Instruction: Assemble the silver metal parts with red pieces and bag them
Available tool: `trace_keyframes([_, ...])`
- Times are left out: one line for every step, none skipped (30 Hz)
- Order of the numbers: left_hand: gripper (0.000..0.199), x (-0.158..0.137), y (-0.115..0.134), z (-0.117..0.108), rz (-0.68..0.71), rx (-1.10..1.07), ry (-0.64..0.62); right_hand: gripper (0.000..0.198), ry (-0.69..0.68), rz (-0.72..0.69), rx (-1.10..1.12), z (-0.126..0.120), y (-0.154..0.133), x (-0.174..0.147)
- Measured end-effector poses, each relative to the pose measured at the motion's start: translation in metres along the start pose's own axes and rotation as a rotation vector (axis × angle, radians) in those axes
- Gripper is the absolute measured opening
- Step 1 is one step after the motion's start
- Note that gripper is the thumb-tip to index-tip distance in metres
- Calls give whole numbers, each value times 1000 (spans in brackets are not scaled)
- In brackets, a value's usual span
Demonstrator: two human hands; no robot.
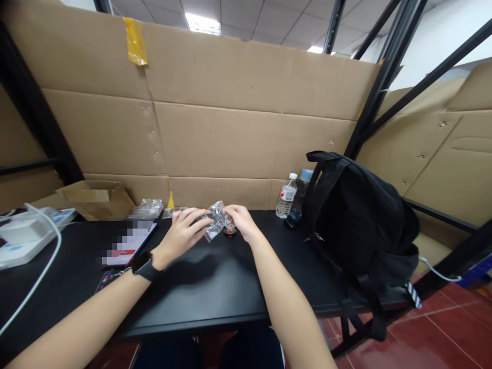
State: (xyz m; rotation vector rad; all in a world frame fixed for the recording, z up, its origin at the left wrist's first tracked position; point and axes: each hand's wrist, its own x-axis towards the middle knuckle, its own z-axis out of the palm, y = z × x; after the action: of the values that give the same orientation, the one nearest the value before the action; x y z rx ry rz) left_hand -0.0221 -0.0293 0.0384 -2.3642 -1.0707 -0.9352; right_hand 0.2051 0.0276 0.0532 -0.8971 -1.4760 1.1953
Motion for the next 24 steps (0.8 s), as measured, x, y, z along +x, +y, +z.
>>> trace_keyframes([27, -1, -1, 0, 5, 11, 25, 34, -33, 4, -17, 2, -2, -2])
trace_keyframes([24, -2, -1, 1, 8, 22, 55, 36, -61, 4, -37, 4, -4, -5])
trace_keyframes([22, -3, -2, 1, 9, 34, 83, 38, -83, 1, -53, 6, -6, -7])
trace_keyframes([21, -3, -3, 0, 6, 46, 106, 38, -97, -5, -63, 7, -8, -9])
trace_keyframes([21, -4, -4, 0, 1, 54, 122, 37, -106, -13, -65, 7, -10, -11])
trace_keyframes([20, -4, -5, -1, -2, 58, 128, 35, -109, -24, -66, 8, -11, -12])
trace_keyframes([20, -4, -5, -2, -5, 59, 126, 34, -108, -36, -66, 8, -12, -13])
trace_keyframes([20, -4, -6, -2, -6, 57, 119, 36, -104, -47, -67, 8, -12, -14])
trace_keyframes([21, -3, -6, -2, -5, 55, 108, 40, -103, -54, -66, 8, -11, -15])
trace_keyframes([21, -3, -7, -2, -2, 53, 100, 45, -106, -57, -64, 9, -11, -15])
trace_keyframes([21, -3, -7, -1, 2, 52, 91, 49, -114, -56, -60, 9, -10, -16])
trace_keyframes([21, -3, -7, -1, 5, 51, 81, 51, -124, -50, -55, 10, -8, -16])
trace_keyframes([21, -3, -7, -1, 9, 48, 72, 51, -134, -40, -50, 10, -7, -15])
trace_keyframes([21, -3, -7, 0, 15, 43, 65, 51, -136, -31, -48, 10, -6, -15])
trace_keyframes([21, -3, -7, 0, 21, 37, 60, 49, -130, -24, -50, 10, -5, -14])
trace_keyframes([21, -3, -7, 0, 27, 31, 57, 48, -117, -19, -52, 10, -4, -13])
trace_keyframes([21, -3, -8, 0, 30, 25, 53, 47, -101, -14, -54, 8, -4, -12])
trace_keyframes([21, -2, -8, 0, 33, 20, 49, 45, -82, -13, -57, 7, -4, -11])
trace_keyframes([21, -2, -8, 0, 35, 16, 43, 43, -64, -16, -60, 5, -3, -10])
trace_keyframes([21, -2, -8, 0, 36, 13, 37, 42, -49, -22, -65, 4, -3, -9])
trace_keyframes([21, -2, -8, -1, 38, 11, 33, 41, -39, -30, -72, 2, -3, -8])
trace_keyframes([21, -1, -8, -1, 42, 11, 32, 40, -34, -37, -84, 1, -3, -7])
trace_keyframes([21, -1, -8, -2, 46, 10, 31, 39, -32, -43, -100, -1, -3, -7])
trace_keyframes([21, -1, -8, -2, 50, 10, 30, 40, -35, -45, -118, -2, -4, -7])
